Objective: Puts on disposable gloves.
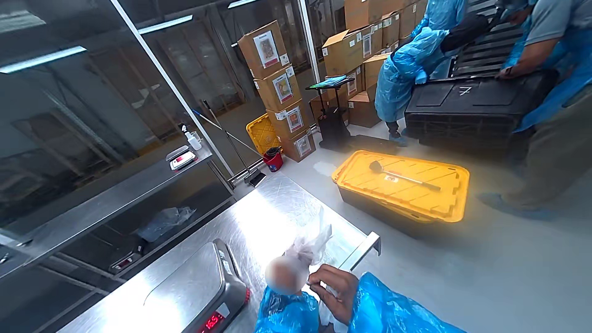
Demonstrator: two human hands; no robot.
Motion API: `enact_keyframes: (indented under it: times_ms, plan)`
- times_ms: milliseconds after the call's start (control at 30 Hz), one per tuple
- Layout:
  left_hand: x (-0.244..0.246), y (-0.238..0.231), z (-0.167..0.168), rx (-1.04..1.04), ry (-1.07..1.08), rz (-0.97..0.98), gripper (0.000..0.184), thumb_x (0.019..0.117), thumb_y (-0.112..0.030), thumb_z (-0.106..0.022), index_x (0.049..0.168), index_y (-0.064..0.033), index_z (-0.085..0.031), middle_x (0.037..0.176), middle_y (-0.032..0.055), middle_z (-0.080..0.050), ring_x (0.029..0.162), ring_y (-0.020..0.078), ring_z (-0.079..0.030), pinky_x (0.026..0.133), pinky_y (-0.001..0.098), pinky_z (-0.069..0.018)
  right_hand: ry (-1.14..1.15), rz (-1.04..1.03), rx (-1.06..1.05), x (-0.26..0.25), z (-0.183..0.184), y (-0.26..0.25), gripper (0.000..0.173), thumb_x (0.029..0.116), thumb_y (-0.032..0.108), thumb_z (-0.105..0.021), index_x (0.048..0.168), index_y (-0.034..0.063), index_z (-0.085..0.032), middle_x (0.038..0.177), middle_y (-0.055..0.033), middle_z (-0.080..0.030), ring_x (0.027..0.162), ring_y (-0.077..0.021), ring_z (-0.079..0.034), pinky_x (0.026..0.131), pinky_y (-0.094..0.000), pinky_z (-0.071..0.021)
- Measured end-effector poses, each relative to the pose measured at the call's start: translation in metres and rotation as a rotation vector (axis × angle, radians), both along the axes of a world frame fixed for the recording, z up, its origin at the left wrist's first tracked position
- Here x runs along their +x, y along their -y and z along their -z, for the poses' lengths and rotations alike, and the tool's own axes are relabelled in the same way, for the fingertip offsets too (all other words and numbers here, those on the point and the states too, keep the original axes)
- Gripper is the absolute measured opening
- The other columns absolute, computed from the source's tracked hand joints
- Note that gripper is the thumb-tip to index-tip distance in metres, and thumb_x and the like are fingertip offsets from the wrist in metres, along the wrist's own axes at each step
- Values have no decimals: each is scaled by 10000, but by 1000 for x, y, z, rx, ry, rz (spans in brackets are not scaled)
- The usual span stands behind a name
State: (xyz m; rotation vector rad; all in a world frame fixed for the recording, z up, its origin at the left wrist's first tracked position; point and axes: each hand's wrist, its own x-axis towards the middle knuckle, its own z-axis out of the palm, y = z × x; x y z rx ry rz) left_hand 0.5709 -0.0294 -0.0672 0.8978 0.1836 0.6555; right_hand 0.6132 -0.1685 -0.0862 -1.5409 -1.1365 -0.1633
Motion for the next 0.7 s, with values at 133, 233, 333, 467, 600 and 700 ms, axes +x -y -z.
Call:
enact_keyframes:
  times_ms: [133,233,333,467,600,700]
  plan:
    - [-9,-3,-2,448,121,107,274,806,88,-709,951,-115,-821,922,-31,-793,884,28,-733,854,242,-598,-23,-85,-56,-5,-4,6,122,908,42,-676,986,-11,-753,1017,-189,-740,921,-252,-739,838,-364,-606]
    - [-10,-11,5,665,146,73,212,808,13,-747,972,-109,-804,960,-32,-786,914,35,-723,870,261,-595,6,0,45,-6,6,-2,176,854,203,-775,940,51,-754,962,-132,-731,846,-168,-715,758,-294,-603]
    - [-14,-19,11,788,106,21,164,807,14,-729,953,-38,-783,967,6,-784,936,57,-727,890,286,-597,31,6,76,-8,6,-7,251,883,336,-776,929,90,-752,930,-75,-742,831,-107,-712,746,-258,-601]
    - [-22,-27,12,724,138,44,184,824,-9,-746,988,-76,-796,967,-10,-788,916,54,-733,875,274,-602,39,-21,161,-16,5,-21,185,949,197,-678,868,42,-739,889,-96,-736,821,-122,-714,749,-237,-593]
    - [-32,-19,0,538,39,4,288,793,139,-672,948,-64,-804,905,-10,-792,844,44,-740,823,245,-610,-66,51,67,-14,-14,-23,159,906,151,-647,872,6,-700,882,-137,-717,791,-199,-711,691,-333,-593]
    - [-35,-24,5,599,-6,-89,259,756,106,-714,973,-21,-773,929,-4,-785,868,38,-732,832,234,-604,-101,33,11,-16,-20,-24,297,916,319,-736,1001,36,-705,965,-109,-743,854,-181,-725,752,-341,-606]
